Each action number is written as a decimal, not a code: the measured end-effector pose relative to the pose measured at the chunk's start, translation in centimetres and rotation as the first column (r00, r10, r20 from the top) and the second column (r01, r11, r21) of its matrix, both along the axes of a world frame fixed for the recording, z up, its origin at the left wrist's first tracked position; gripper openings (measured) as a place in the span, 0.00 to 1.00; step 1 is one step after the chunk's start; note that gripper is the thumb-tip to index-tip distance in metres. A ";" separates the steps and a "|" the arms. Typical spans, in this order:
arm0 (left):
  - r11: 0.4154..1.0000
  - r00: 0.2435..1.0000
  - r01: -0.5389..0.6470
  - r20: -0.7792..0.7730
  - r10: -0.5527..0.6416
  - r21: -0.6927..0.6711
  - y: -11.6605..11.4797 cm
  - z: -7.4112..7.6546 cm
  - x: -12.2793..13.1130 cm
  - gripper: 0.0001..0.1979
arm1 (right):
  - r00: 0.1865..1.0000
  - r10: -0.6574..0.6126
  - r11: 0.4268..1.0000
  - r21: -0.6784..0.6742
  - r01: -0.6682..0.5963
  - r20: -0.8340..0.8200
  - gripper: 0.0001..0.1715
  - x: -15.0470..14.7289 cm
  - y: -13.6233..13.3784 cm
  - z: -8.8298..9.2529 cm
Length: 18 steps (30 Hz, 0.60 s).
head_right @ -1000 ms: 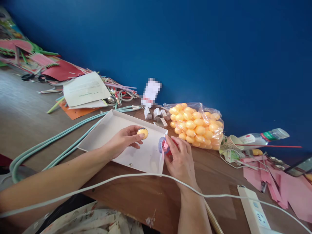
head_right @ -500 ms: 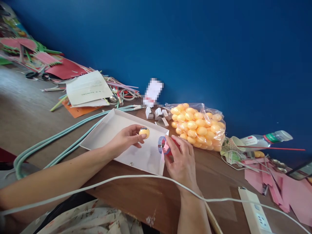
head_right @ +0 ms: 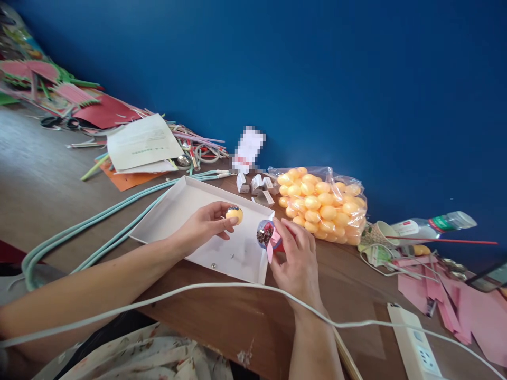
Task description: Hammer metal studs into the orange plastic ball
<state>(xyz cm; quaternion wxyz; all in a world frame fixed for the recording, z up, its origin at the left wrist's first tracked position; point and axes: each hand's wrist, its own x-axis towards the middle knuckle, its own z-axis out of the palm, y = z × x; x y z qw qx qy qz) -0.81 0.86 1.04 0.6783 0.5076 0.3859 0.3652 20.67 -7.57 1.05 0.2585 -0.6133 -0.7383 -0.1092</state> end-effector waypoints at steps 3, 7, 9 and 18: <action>1.000 1.000 0.011 0.002 -0.011 0.002 0.0 0.0 0.0 0.19 | 1.000 -0.019 0.999 -0.044 0.020 0.024 0.30 0.2 0.0 -0.1; 1.000 1.000 0.007 0.006 -0.007 0.008 0.0 -0.1 0.1 0.20 | 0.999 -0.034 0.998 -0.056 0.034 -0.005 0.32 0.2 0.0 -0.1; 1.000 1.000 0.004 0.000 -0.004 0.007 -0.1 -0.2 0.1 0.19 | 0.998 -0.032 0.999 -0.041 0.030 -0.048 0.33 -0.1 0.0 0.0; 0.998 0.998 -0.061 0.018 0.060 0.017 0.2 -0.3 0.0 0.19 | 0.683 -0.468 0.882 -0.254 0.396 -0.561 0.36 1.8 0.4 -1.3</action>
